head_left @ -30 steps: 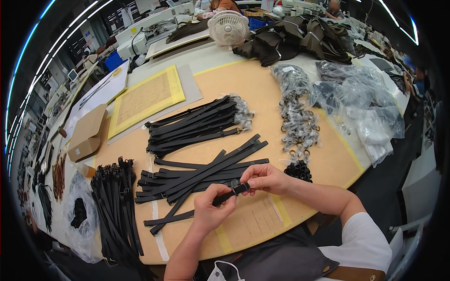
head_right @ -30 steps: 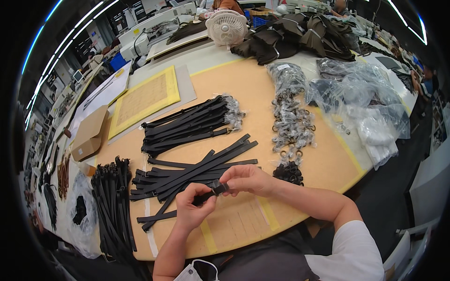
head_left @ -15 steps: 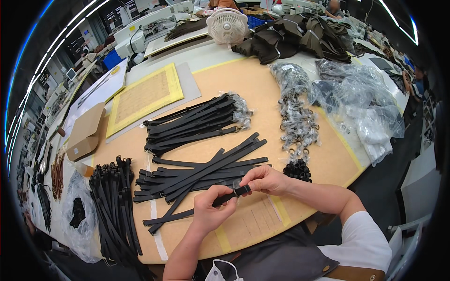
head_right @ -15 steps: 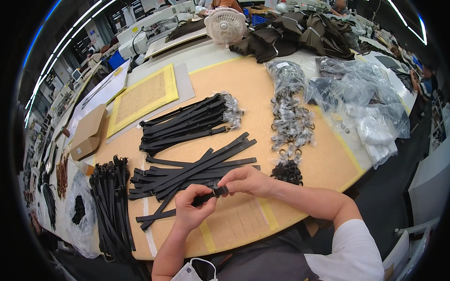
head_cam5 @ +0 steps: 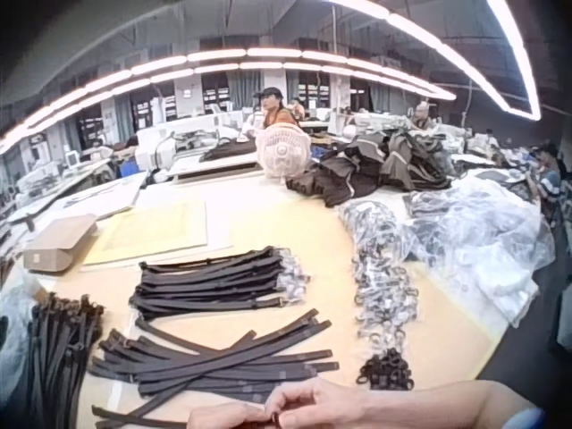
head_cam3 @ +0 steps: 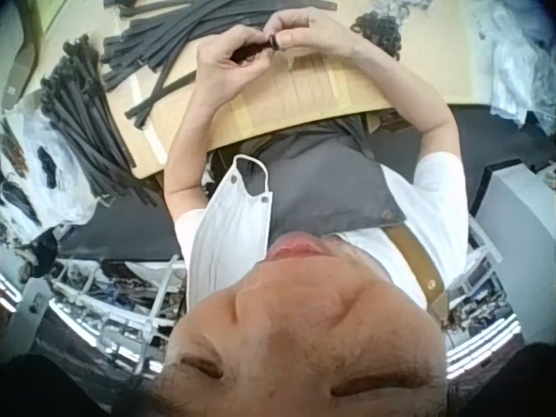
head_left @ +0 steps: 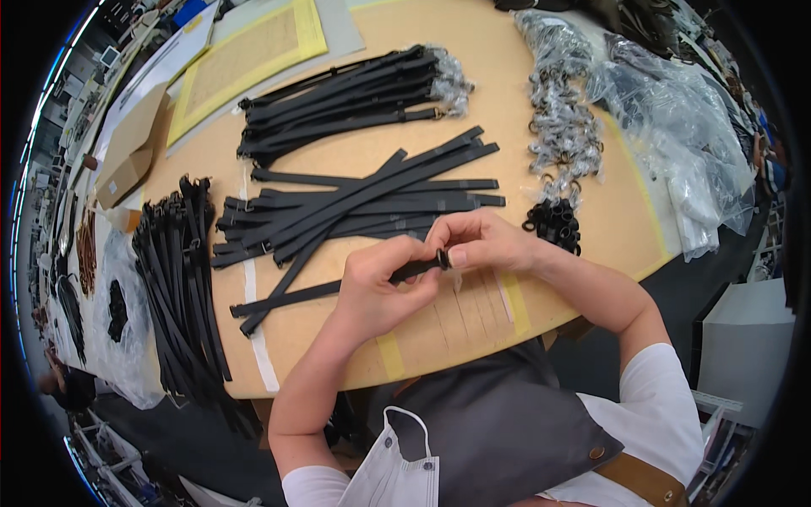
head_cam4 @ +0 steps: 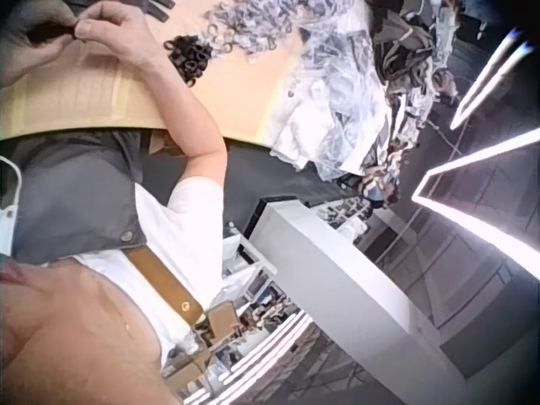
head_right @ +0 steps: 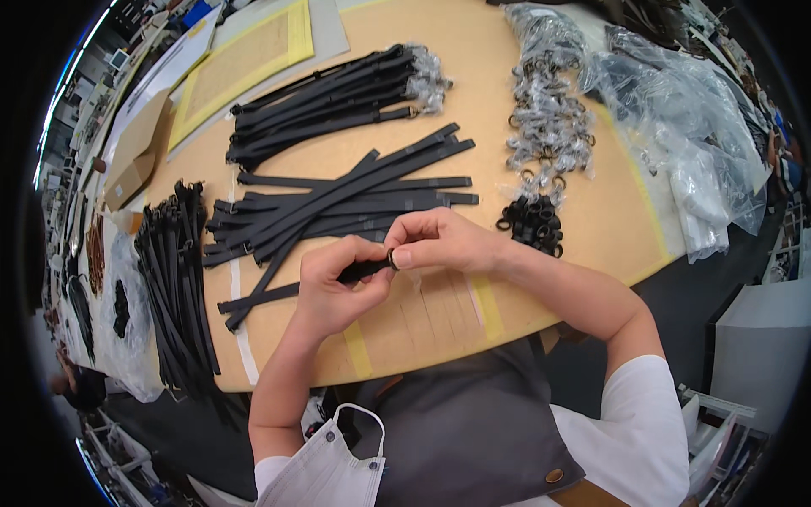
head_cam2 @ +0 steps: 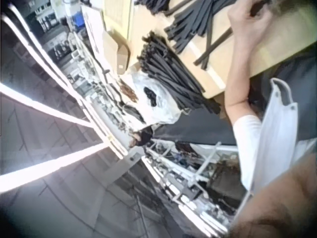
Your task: The person assembles black fabric straps by attaching metal D-rings and black plastic buckles. They pick up a strap, thread a D-ring through the end, and secure it with a buckle, repeating this process for multiple units on a workbench.
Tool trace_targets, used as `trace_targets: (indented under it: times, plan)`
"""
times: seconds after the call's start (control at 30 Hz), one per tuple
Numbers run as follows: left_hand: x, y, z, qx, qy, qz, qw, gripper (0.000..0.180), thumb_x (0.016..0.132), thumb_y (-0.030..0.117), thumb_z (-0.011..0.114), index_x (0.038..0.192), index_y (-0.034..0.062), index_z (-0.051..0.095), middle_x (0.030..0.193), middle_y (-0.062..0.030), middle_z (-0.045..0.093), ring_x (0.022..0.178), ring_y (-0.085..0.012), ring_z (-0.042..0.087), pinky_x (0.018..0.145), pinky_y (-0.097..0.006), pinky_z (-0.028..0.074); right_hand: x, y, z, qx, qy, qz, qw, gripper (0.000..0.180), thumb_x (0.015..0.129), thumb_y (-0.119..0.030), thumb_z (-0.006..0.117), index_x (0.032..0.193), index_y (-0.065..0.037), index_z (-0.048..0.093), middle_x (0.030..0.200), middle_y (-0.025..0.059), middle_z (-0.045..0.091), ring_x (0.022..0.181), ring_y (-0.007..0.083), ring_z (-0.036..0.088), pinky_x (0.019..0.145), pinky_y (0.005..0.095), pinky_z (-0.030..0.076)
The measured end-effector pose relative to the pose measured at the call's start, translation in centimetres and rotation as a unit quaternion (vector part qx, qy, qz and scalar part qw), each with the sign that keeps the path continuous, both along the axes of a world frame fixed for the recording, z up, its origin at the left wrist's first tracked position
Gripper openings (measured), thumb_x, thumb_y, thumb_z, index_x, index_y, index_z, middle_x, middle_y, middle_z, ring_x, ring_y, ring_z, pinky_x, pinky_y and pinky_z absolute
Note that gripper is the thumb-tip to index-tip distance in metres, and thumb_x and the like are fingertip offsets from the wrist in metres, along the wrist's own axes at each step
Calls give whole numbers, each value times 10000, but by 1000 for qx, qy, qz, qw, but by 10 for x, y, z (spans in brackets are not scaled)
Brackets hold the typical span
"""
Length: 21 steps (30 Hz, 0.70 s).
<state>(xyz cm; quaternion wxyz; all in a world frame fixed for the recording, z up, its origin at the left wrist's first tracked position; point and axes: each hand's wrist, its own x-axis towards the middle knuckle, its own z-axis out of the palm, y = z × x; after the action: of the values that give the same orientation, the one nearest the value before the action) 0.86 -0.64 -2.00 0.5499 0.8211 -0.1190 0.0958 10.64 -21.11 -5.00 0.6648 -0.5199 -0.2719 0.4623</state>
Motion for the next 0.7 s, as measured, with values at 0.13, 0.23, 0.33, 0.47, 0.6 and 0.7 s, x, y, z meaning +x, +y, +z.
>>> trace_targets:
  times: [0.13, 0.23, 0.33, 0.47, 0.6, 0.7]
  plan:
    - [2, 1, -6, 9, -2, -21, 1000, 188, 729, -37, 740, 907, 2, 692, 781, -44, 700, 635, -85, 618, 560, -230, 492, -4, 4, 9, -25, 35, 4, 999, 234, 922, -218, 729, 1036, -23, 672, 945, -18, 668, 902, 47, 580, 820, 236, 463]
    - [1, 0, -5, 29, -6, -37, 999, 197, 751, -22, 740, 935, 9, 675, 806, -79, 693, 642, -160, 659, 554, -274, 521, -12, 6, 3, -35, 23, -28, 999, 189, 900, -174, 746, 969, -15, 670, 869, -28, 647, 802, 33, 557, 725, 217, 448]
    - [2, -2, -4, 51, 0, -48, 998, 193, 761, -10, 732, 937, 17, 658, 828, -87, 697, 666, -193, 676, 575, -291, 536, -17, 8, 4, -49, 12, -48, 998, 149, 892, -142, 738, 928, -16, 668, 841, -29, 644, 761, 23, 544, 676, 212, 433]
    - [1, -3, 3, 45, 43, -36, 997, 220, 768, 16, 733, 959, 23, 624, 833, -97, 695, 691, -214, 685, 593, -309, 540, -17, 8, 5, -62, 12, -60, 996, 141, 890, -148, 723, 907, -18, 669, 797, -27, 639, 716, 25, 539, 638, 214, 424]
    - [4, 4, 1, 74, 35, -33, 996, 251, 767, 36, 739, 977, 24, 603, 839, -106, 698, 697, -223, 689, 582, -317, 529, -10, 6, 14, -120, 25, -42, 992, 170, 896, -187, 709, 891, -21, 671, 756, -14, 632, 665, 38, 537, 598, 224, 421]
    - [4, -1, -4, 57, 11, -19, 998, 230, 739, 23, 773, 902, 7, 612, 754, -39, 651, 626, -81, 611, 519, -227, 476, -8, 6, 16, -122, 33, -39, 991, 183, 900, -204, 699, 879, -24, 669, 737, -6, 629, 644, 45, 537, 582, 229, 421]
